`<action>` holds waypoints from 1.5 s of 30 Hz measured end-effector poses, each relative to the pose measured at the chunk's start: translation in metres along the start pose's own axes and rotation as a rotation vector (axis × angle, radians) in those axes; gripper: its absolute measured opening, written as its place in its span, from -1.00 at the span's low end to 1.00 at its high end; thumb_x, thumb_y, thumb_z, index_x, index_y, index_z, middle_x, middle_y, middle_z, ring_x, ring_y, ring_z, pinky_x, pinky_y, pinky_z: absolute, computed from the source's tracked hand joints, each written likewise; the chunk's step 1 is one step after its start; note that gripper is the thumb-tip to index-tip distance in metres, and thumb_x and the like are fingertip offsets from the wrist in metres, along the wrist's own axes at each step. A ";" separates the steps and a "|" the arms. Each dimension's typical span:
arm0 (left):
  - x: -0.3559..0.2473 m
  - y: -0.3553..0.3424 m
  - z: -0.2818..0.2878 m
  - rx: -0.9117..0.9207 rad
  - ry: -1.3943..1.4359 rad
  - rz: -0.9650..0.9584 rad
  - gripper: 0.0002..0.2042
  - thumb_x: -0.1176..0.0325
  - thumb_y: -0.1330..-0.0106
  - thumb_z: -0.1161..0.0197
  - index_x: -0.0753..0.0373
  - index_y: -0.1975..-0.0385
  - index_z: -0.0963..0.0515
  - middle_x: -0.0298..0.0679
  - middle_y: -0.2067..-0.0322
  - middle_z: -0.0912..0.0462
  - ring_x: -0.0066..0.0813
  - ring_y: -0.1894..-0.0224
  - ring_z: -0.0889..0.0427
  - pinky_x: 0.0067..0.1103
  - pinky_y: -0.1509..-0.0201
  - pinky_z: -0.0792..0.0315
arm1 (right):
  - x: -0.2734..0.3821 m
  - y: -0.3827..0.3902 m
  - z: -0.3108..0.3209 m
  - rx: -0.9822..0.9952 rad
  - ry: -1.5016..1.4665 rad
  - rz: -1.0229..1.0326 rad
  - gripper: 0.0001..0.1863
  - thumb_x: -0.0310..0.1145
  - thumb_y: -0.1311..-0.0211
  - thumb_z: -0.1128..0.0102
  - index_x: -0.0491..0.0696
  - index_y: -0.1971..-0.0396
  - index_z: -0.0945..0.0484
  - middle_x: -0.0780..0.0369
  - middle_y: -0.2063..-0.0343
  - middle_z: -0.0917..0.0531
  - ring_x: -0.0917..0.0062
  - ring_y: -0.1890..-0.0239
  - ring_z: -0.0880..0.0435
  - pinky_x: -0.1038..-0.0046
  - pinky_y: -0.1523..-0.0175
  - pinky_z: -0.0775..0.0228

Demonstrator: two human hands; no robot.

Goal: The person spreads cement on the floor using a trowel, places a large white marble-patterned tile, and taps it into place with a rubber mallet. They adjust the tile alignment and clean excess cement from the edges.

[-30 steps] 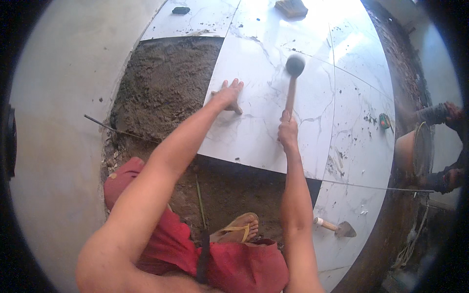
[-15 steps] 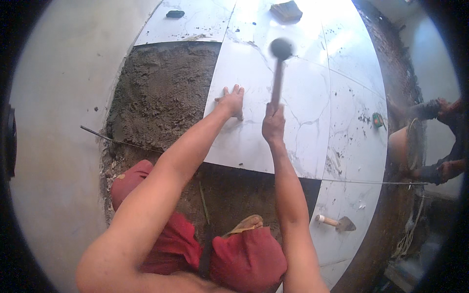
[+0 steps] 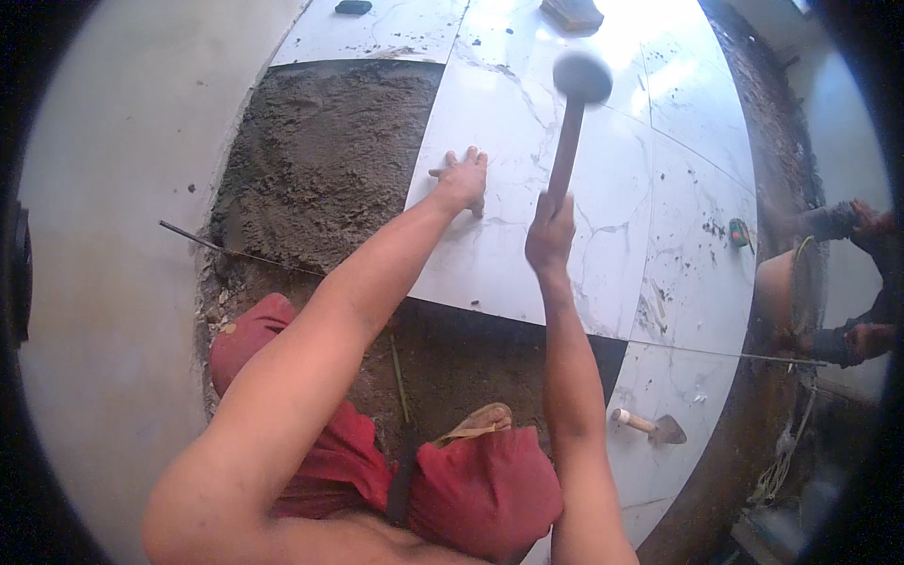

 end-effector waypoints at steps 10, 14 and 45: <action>-0.011 -0.012 -0.002 -0.063 0.013 -0.036 0.17 0.21 0.20 -0.62 0.05 -0.43 0.09 -0.34 -0.46 0.14 0.15 -0.43 0.10 0.27 -0.24 -0.15 | -0.108 0.095 0.079 0.040 0.306 -0.034 -0.59 -0.07 -0.47 0.13 -0.10 0.44 -0.41 0.36 0.64 -0.36 0.60 0.57 -0.31 0.51 0.48 -0.18; 0.022 -0.004 0.001 -0.097 0.010 -0.047 0.16 0.11 0.21 -0.59 0.02 -0.42 0.08 -0.33 -0.46 0.14 0.19 -0.43 0.12 0.25 -0.26 -0.14 | -0.006 0.118 0.109 0.064 -0.333 -0.394 -0.64 -0.08 -0.49 0.17 -0.04 0.39 -0.39 0.41 0.66 -0.29 0.74 0.68 -0.18 0.62 0.61 -0.06; 0.007 0.246 0.038 0.231 0.004 -0.798 -0.36 0.12 -0.20 -0.30 0.26 -0.25 -0.33 0.06 -0.09 -0.51 -0.05 -0.13 -0.51 -0.32 -0.26 -0.35 | -0.275 0.312 0.343 -0.723 -0.437 -1.256 -0.59 0.15 -0.21 -0.06 0.10 0.25 -0.47 0.35 0.42 -0.45 0.56 0.43 -0.42 0.49 0.44 -0.26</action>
Point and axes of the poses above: each hand's wrist, its own y-axis away from the middle knuckle, its own z-axis out of the back of the hand, x = y × z, the point moved 2 cm from there along -y, towards the middle knuckle
